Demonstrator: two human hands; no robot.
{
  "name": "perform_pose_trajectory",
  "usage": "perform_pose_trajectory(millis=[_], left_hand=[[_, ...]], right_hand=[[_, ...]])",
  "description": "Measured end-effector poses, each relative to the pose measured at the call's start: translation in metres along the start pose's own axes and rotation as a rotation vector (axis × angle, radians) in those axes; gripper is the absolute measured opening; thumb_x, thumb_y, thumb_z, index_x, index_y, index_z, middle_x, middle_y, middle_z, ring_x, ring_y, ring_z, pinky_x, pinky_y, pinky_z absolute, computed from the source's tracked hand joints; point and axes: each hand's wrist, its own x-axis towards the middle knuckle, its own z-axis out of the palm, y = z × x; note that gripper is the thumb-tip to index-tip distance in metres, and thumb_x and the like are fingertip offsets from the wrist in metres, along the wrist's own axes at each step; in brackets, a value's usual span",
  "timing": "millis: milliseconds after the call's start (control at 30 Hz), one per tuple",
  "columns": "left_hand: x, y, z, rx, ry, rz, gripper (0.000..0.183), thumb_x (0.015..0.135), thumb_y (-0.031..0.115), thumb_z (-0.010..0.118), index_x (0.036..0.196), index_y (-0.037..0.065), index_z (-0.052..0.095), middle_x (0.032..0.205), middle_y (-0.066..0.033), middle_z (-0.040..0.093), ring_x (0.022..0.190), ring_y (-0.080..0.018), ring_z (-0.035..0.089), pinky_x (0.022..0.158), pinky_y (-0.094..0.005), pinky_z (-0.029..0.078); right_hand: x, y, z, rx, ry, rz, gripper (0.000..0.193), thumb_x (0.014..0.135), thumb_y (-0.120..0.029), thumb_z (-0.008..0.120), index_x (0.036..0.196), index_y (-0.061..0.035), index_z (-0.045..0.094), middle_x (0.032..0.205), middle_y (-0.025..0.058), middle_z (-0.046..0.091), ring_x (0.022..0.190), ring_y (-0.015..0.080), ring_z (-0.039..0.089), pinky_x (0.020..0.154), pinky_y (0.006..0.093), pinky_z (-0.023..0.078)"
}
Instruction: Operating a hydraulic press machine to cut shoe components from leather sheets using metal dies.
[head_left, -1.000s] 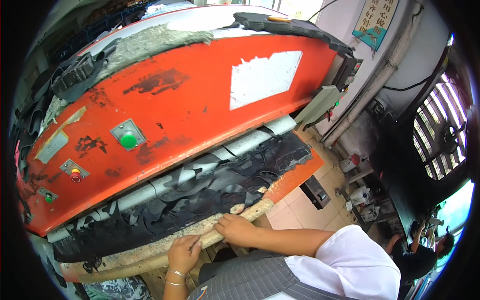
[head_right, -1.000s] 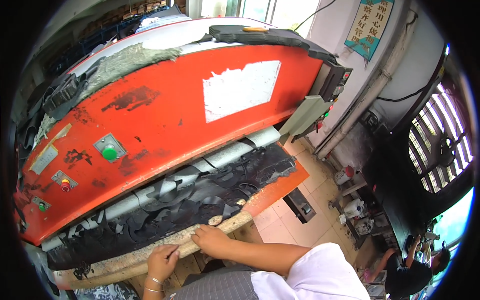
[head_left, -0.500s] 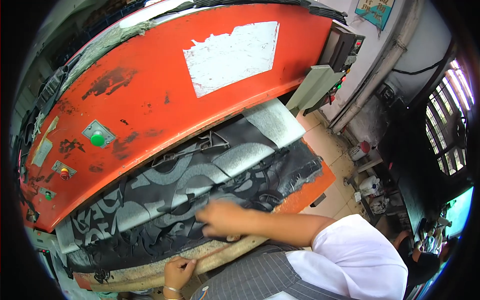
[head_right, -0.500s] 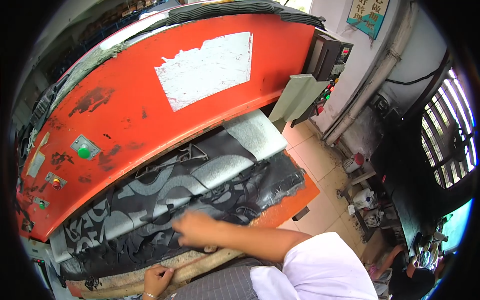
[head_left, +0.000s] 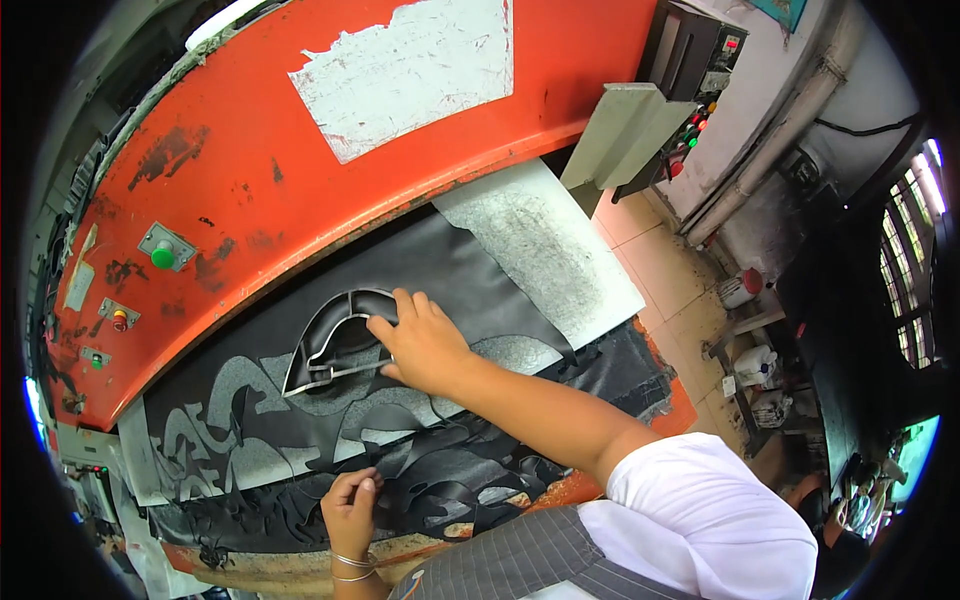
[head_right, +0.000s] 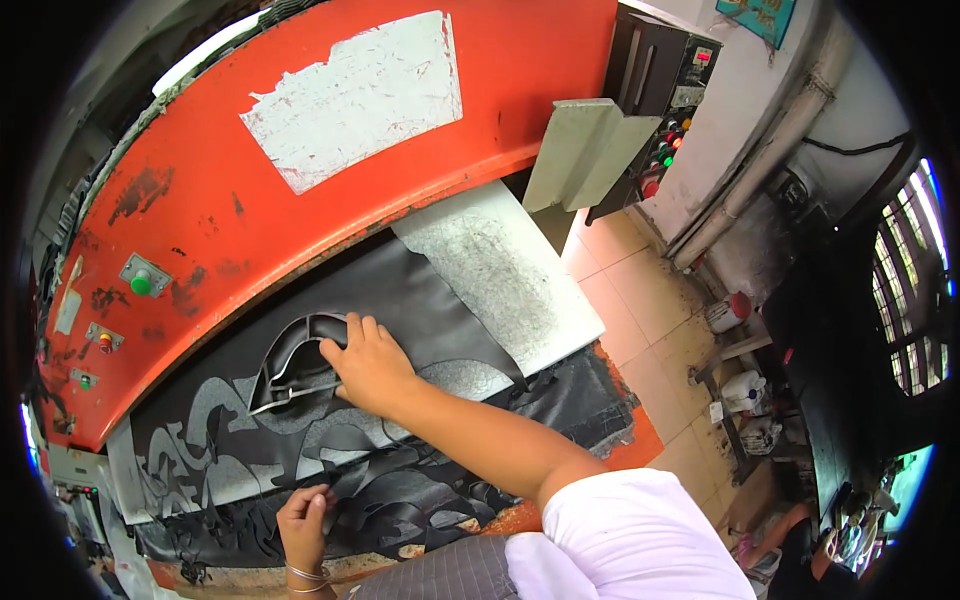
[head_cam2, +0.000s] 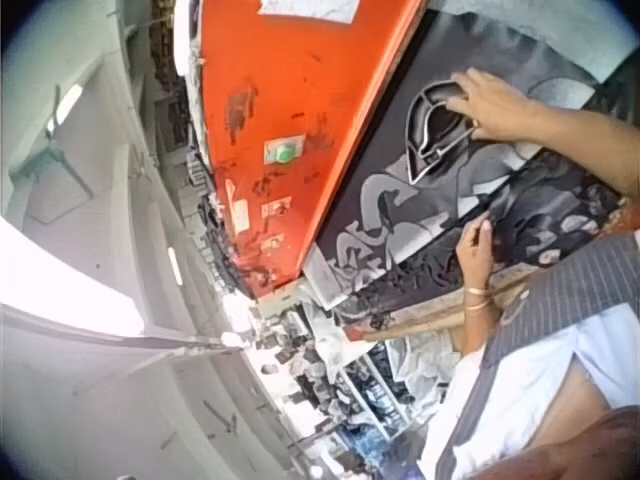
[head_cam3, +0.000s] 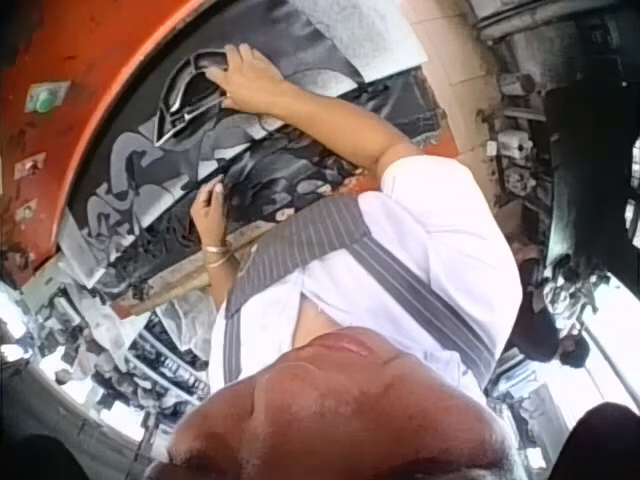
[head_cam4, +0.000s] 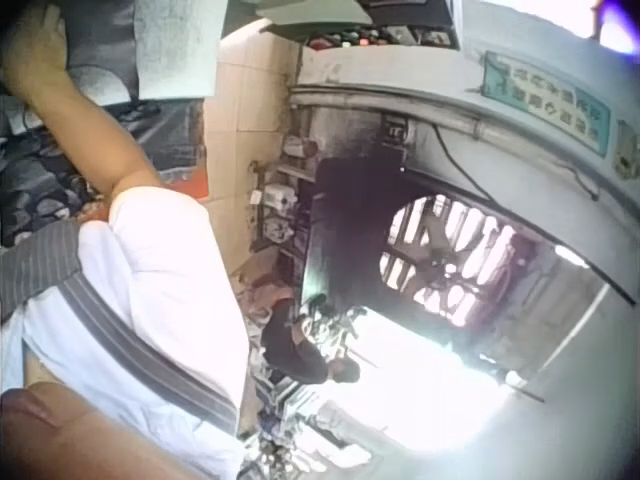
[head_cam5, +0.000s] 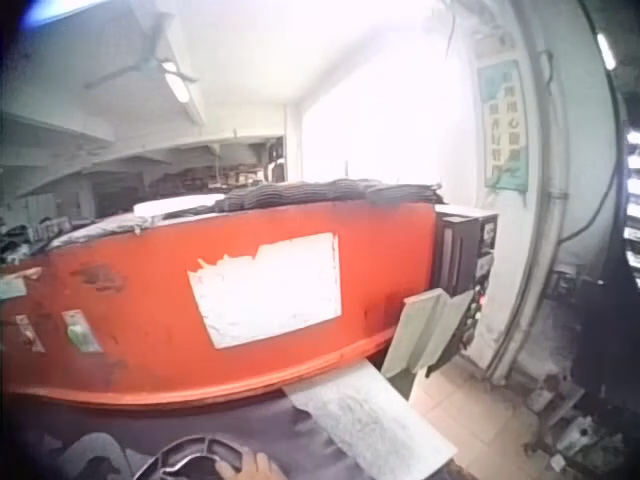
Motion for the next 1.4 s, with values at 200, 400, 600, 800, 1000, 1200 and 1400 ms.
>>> perform_pose_trajectory(millis=[200, 400, 600, 800, 1000, 1200, 1400], left_hand=[[0.000, -0.012, 0.006, -1.048, -0.163, -0.328, 0.066, 0.097, 0.050, 0.047, 0.129, -0.008, 0.049, 0.105, -0.0216, 0.064, 0.092, -0.0355, 0.065, 0.082, -0.0492, 0.056], [-0.003, 0.041, 0.024, -1.240, -0.393, -0.345, 0.087, 0.091, 0.073, 0.028, 0.128, -0.003, 0.052, 0.091, -0.0211, 0.062, 0.082, -0.0342, 0.061, 0.070, -0.0443, 0.053], [-0.036, 0.055, 0.037, -1.123, -0.300, 0.021, 0.083, 0.091, 0.070, 0.036, 0.122, -0.004, 0.054, 0.087, -0.0145, 0.064, 0.082, -0.0259, 0.060, 0.073, -0.0378, 0.049], [-0.051, 0.084, 0.044, -0.887, -0.164, 0.118, 0.070, 0.086, 0.049, 0.065, 0.123, -0.009, 0.052, 0.097, -0.0173, 0.066, 0.098, -0.0253, 0.063, 0.089, -0.0355, 0.050], [-0.065, 0.099, 0.052, -0.629, -0.003, 0.078, 0.090, 0.055, 0.032, 0.094, 0.124, -0.006, 0.051, 0.108, -0.0137, 0.065, 0.099, -0.0231, 0.065, 0.090, -0.0325, 0.051], [-0.072, 0.101, 0.060, -0.644, -0.024, 0.045, 0.083, 0.056, 0.027, 0.094, 0.120, -0.005, 0.052, 0.106, -0.0170, 0.066, 0.097, -0.0235, 0.065, 0.087, -0.0340, 0.053], [-0.072, 0.101, 0.062, -0.541, -0.069, 0.091, 0.068, 0.059, 0.010, 0.091, 0.115, -0.005, 0.056, 0.108, -0.0168, 0.066, 0.100, -0.0222, 0.064, 0.090, -0.0333, 0.052]], right_hand=[[-0.045, -0.007, -0.043, 0.467, -0.059, -0.493, 0.071, 0.061, -0.021, 0.084, 0.126, -0.0220, 0.057, 0.132, 0.0217, 0.043, 0.109, 0.0390, 0.049, 0.094, 0.0431, 0.045], [-0.073, -0.019, -0.056, 0.387, 0.075, -0.850, 0.047, 0.070, -0.011, 0.069, 0.115, -0.0242, 0.062, 0.137, 0.0211, 0.043, 0.126, 0.0390, 0.045, 0.103, 0.0489, 0.039], [-0.113, -0.043, -0.066, 0.436, 0.075, -0.632, 0.047, 0.074, -0.012, 0.064, 0.121, -0.0165, 0.061, 0.151, 0.0294, 0.026, 0.139, 0.0458, 0.027, 0.112, 0.0570, 0.025], [-0.171, -0.059, -0.048, 0.935, -0.063, -0.383, 0.086, 0.079, -0.037, 0.074, 0.145, -0.0045, 0.030, 0.150, 0.0351, 0.014, 0.140, 0.0497, 0.020, 0.112, 0.0533, 0.023], [-0.175, -0.064, -0.046, 0.949, 0.034, -0.385, 0.088, 0.074, -0.025, 0.082, 0.146, -0.0164, 0.032, 0.149, 0.0285, 0.023, 0.134, 0.0491, 0.031, 0.108, 0.0529, 0.033], [-0.179, -0.062, -0.050, 0.750, 0.149, -0.472, 0.064, 0.073, -0.018, 0.080, 0.131, -0.0164, 0.054, 0.146, 0.0263, 0.029, 0.132, 0.0483, 0.034, 0.108, 0.0532, 0.033], [-0.170, -0.057, -0.061, 0.695, 0.117, -0.471, 0.046, 0.072, -0.018, 0.077, 0.116, -0.0141, 0.065, 0.131, 0.0218, 0.047, 0.122, 0.0423, 0.044, 0.100, 0.0518, 0.038]])
